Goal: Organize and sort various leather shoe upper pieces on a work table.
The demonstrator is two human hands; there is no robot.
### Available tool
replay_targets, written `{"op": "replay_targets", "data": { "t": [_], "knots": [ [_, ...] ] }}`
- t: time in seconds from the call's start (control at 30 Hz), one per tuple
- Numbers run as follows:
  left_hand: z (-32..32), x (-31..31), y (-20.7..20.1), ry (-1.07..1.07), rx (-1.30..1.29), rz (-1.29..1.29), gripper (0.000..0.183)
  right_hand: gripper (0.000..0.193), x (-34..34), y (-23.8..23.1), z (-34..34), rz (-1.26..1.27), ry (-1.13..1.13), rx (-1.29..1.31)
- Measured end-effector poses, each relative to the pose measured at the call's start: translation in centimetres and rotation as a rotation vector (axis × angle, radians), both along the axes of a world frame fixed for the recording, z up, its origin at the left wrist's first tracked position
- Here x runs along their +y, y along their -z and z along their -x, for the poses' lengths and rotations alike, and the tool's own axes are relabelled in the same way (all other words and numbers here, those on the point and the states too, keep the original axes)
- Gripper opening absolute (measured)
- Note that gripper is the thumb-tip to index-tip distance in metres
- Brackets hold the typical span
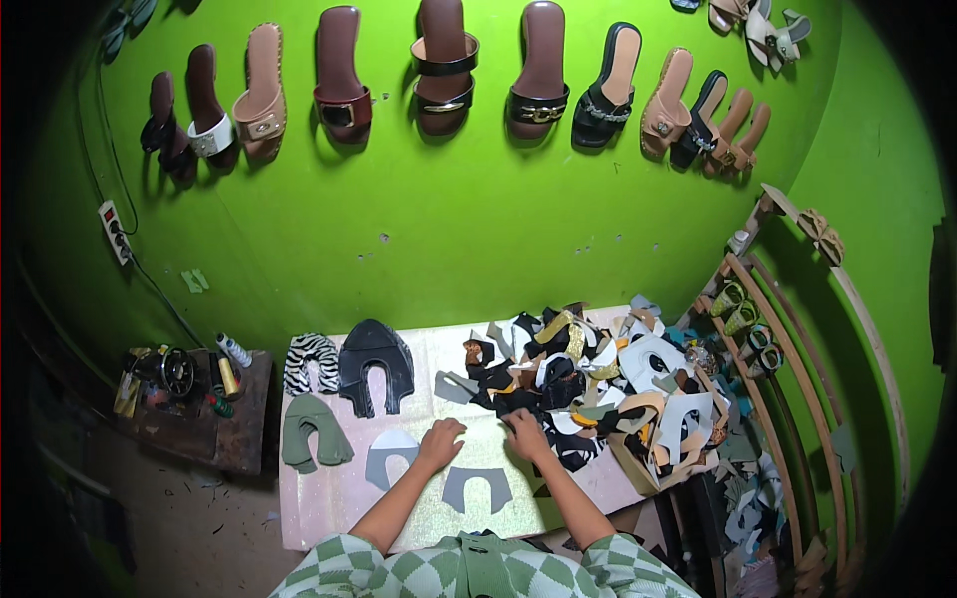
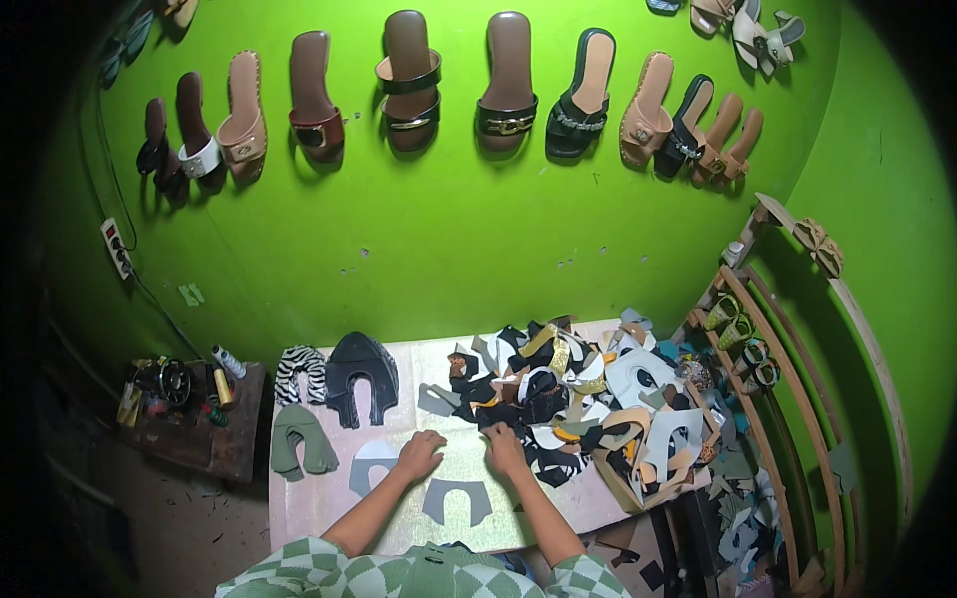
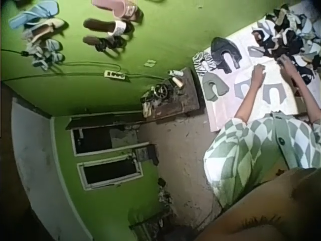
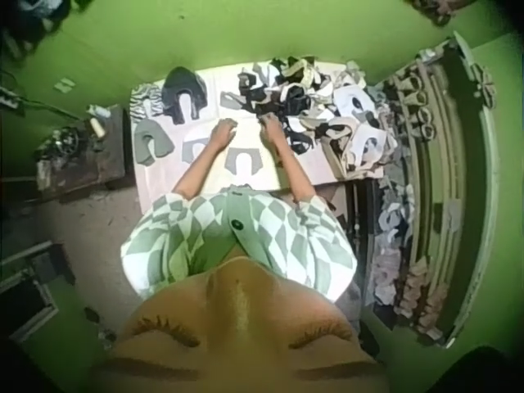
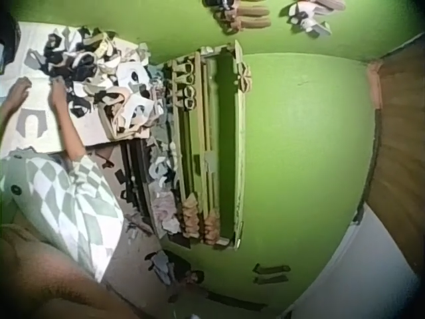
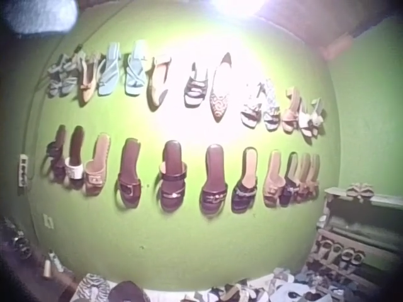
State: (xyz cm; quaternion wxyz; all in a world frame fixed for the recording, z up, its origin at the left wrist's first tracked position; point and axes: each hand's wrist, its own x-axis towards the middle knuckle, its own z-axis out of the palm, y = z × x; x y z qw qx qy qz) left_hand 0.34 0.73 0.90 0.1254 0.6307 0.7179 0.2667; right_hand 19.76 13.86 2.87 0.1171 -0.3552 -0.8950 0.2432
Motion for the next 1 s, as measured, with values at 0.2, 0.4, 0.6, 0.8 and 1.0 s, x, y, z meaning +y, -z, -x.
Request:
{"op": "replay_targets", "data": {
  "t": [0.2, 0.4, 0.6, 0.8, 1.0],
  "knots": [
    [1.4, 6.6, -0.6, -0.099, 0.019, 0.032, 0.05, 0.036, 6.2, -2.9, 3.3, -0.177, 0.09, 0.143],
    [2.1, 11.8, 0.1, -0.237, 0.05, 0.074, 0.06, 0.024, 14.8, -0.1, 8.0, -0.087, -0.125, 0.303],
    [2.9, 13.4, 6.7, -0.174, -0.003, 0.141, 0.066, 0.037, 20.7, 7.7, 11.9, -0.155, 0.116, 0.036],
    [2.3, 12.5, 5.4, -0.2, -0.024, 0.063, 0.062, 0.042, 22.3, 5.7, 14.0, -0.315, 0.245, -0.082],
    [3.0, 12.9, 4.6, -0.168, -0.19, 0.01, 0.055, 0.011, 25.3, 7.5, 12.5, -0.306, 0.375, 0.231]
  ]
}}
